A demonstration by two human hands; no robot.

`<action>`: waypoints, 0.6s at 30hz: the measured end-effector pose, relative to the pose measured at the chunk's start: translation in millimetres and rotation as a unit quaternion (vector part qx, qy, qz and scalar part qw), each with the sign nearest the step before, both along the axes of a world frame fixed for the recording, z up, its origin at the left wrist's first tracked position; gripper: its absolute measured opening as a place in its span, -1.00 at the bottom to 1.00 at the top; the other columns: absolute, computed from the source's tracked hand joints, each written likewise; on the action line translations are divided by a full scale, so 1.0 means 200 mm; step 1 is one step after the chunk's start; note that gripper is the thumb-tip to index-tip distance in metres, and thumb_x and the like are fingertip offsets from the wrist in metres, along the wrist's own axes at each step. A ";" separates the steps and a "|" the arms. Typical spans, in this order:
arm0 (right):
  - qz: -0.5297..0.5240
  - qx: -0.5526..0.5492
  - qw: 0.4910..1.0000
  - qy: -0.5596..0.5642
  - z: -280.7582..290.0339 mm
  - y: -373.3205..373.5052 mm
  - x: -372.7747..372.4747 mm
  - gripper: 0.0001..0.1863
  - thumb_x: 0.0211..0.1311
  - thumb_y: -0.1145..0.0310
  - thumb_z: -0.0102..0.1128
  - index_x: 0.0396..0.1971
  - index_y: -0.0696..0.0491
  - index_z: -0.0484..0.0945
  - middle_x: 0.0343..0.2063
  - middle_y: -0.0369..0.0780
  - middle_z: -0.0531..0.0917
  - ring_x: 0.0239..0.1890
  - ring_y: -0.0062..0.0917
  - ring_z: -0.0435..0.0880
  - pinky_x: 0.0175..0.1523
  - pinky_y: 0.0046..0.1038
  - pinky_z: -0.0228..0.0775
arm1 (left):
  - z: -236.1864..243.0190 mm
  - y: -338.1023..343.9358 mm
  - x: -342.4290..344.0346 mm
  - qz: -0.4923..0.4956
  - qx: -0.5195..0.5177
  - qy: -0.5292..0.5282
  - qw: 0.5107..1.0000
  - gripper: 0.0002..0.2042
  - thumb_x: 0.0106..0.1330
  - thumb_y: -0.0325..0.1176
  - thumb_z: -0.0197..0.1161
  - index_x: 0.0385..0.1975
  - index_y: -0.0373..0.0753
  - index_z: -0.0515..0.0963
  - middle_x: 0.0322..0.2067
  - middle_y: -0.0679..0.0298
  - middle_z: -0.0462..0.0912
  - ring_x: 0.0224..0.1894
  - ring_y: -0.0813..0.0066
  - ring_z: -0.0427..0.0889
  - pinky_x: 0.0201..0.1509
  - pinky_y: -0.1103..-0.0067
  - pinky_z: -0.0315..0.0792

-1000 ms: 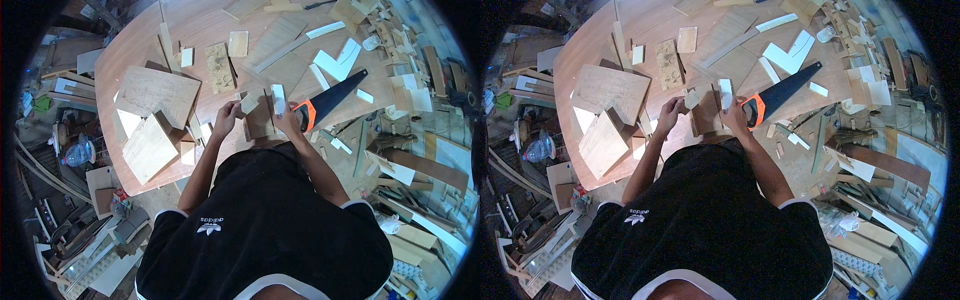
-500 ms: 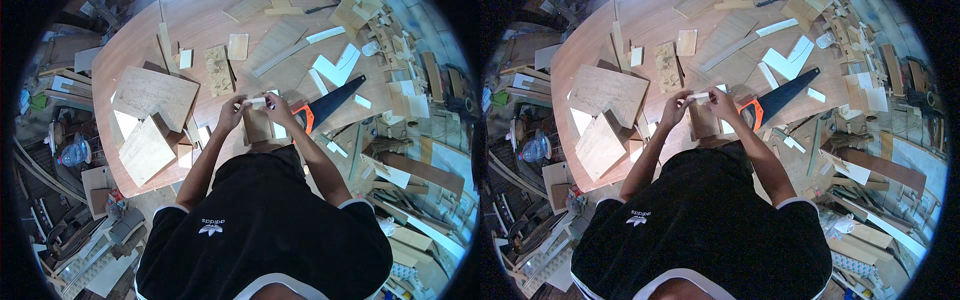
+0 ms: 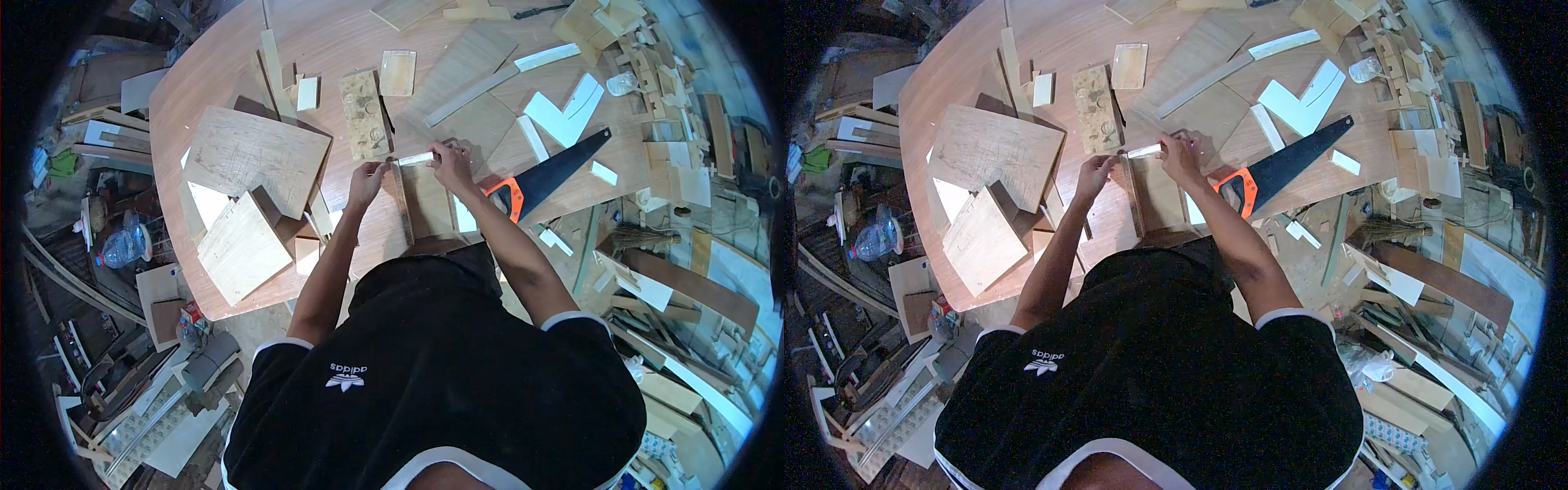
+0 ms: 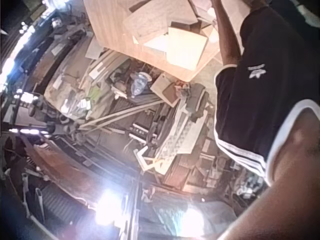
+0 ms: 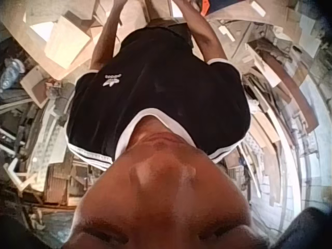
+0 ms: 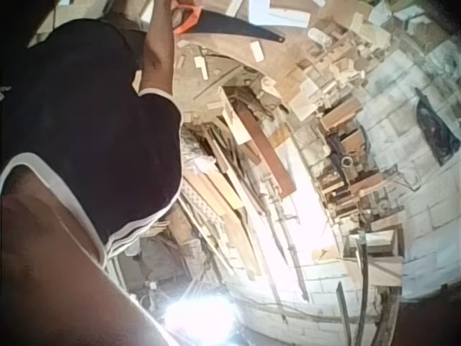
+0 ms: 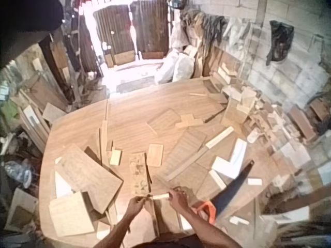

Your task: Sawing a small wooden block and checking its fit into an L-shaped wooden frame.

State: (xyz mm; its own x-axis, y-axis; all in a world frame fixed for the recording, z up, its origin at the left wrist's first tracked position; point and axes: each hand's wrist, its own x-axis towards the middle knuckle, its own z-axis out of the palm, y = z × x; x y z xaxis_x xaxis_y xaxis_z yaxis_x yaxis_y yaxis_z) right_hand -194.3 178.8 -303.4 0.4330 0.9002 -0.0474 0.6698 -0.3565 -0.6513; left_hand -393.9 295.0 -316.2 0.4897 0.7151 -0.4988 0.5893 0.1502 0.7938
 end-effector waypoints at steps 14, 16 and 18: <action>0.054 -0.016 0.998 -0.017 0.03 0.03 0.02 -0.72 -0.08 0.37 0.32 -0.27 -0.08 0.54 -0.31 -0.27 0.62 -0.08 -0.37 0.47 0.03 -0.22 0.04 | -0.07 -0.03 0.10 0.025 0.018 0.007 1.000 -0.54 0.29 -0.05 0.12 -0.23 -0.46 0.55 -0.32 -0.02 0.65 -0.22 0.23 0.64 -0.09 0.44 0.45; 0.070 -0.010 0.997 -0.025 0.03 0.01 0.04 -0.67 -0.09 0.40 0.30 -0.24 -0.07 0.51 -0.24 -0.26 0.60 -0.08 -0.35 0.47 0.04 -0.20 0.03 | -0.05 -0.04 0.11 0.034 0.024 0.003 0.999 -0.53 0.28 -0.04 0.13 -0.24 -0.46 0.55 -0.31 -0.02 0.65 -0.22 0.23 0.64 -0.09 0.44 0.45; 0.061 0.031 0.995 -0.066 0.06 -0.02 0.03 -0.51 -0.11 0.40 0.27 -0.08 -0.01 0.40 -0.08 -0.16 0.50 -0.03 -0.29 0.44 0.09 -0.10 0.07 | -0.05 -0.04 0.10 0.047 0.032 -0.001 0.998 -0.53 0.28 -0.02 0.13 -0.25 -0.45 0.54 -0.31 -0.02 0.65 -0.22 0.23 0.64 -0.09 0.44 0.46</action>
